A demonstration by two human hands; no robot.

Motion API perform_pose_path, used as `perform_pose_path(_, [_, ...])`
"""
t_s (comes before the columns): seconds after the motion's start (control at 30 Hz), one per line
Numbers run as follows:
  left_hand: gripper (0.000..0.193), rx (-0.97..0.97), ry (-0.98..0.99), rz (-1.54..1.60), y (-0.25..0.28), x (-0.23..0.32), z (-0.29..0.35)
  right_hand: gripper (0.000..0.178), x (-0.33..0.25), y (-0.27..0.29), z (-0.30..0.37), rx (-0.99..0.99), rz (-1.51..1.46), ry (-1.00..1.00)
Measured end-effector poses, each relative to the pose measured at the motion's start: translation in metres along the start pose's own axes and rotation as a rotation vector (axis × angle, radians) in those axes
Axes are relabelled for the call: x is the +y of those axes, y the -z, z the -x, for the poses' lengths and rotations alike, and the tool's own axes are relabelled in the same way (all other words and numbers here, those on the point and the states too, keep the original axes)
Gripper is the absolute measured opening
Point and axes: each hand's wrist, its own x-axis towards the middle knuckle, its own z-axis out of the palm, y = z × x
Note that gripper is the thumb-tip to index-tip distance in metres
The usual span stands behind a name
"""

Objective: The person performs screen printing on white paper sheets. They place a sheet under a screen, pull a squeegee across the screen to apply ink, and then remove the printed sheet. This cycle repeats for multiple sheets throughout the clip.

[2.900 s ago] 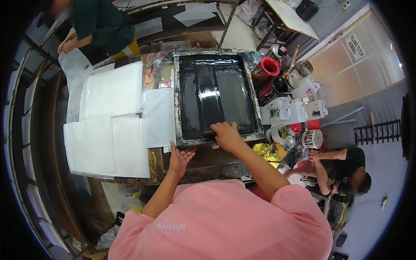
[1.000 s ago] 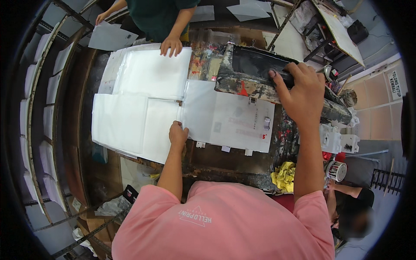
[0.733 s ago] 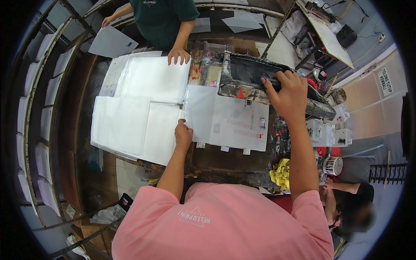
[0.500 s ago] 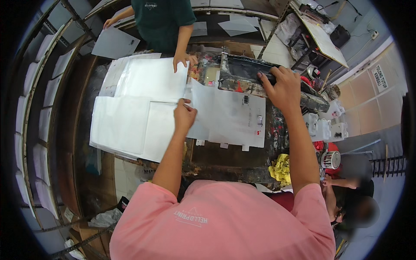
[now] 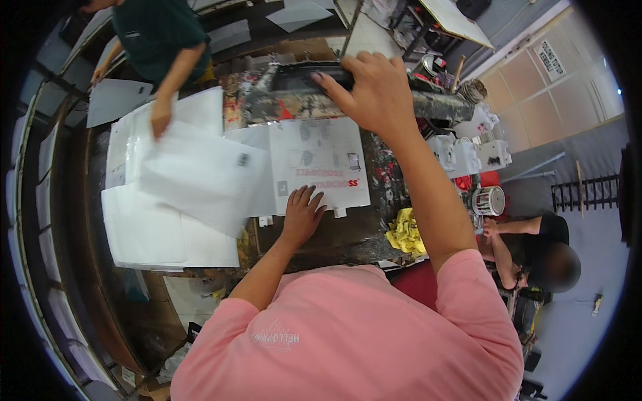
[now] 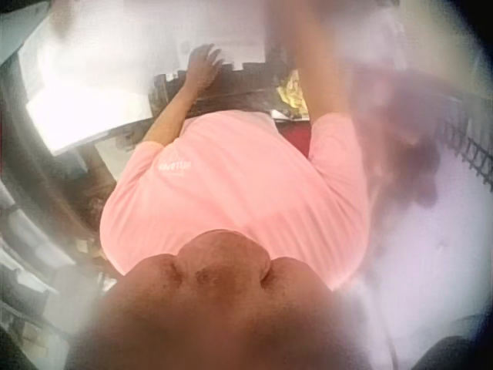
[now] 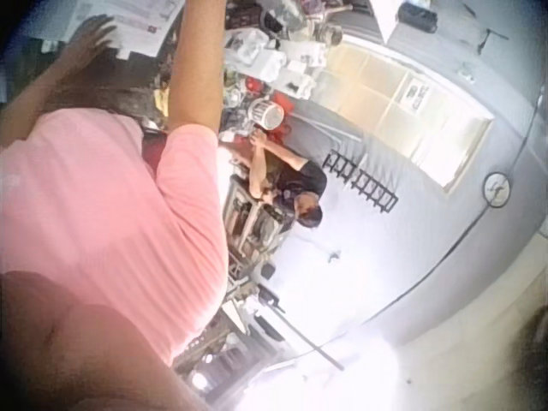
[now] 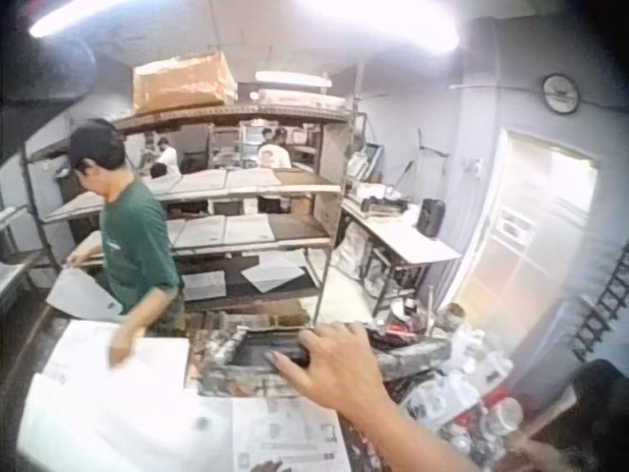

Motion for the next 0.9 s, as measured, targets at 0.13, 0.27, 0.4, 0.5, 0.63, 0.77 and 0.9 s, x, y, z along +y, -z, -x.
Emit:
perform_pose_path(0.13, [0.055, -0.086, 0.099, -0.247, -0.035, 0.003, -0.006, 0.059, 0.01, -0.002, -0.012, 0.015, -0.012, 0.008])
perform_pose_path(0.27, [0.06, -0.194, 0.143, -0.256, -0.042, -0.006, -0.003, 0.058, 0.009, -0.003, -0.017, 0.0, -0.031, -0.018])
perform_pose_path(0.4, [0.061, -0.235, 0.13, -0.287, -0.036, 0.001, -0.006, 0.059, 0.013, -0.008, -0.027, 0.022, -0.048, -0.026])
perform_pose_path(0.5, [0.062, -0.224, 0.102, -0.295, -0.036, 0.002, -0.007, 0.06, 0.016, -0.01, -0.029, -0.019, -0.039, -0.04])
perform_pose_path(0.63, [0.064, -0.21, 0.062, -0.258, -0.044, -0.006, -0.006, 0.062, 0.013, -0.007, -0.022, 0.014, -0.014, -0.03])
perform_pose_path(0.77, [0.063, -0.209, 0.056, -0.223, -0.046, -0.008, -0.004, 0.059, 0.005, -0.004, -0.013, -0.02, 0.039, -0.027])
perform_pose_path(0.9, [0.07, -0.122, 0.014, -0.257, -0.045, -0.01, 0.001, 0.055, -0.002, 0.003, -0.009, -0.056, 0.064, -0.009])
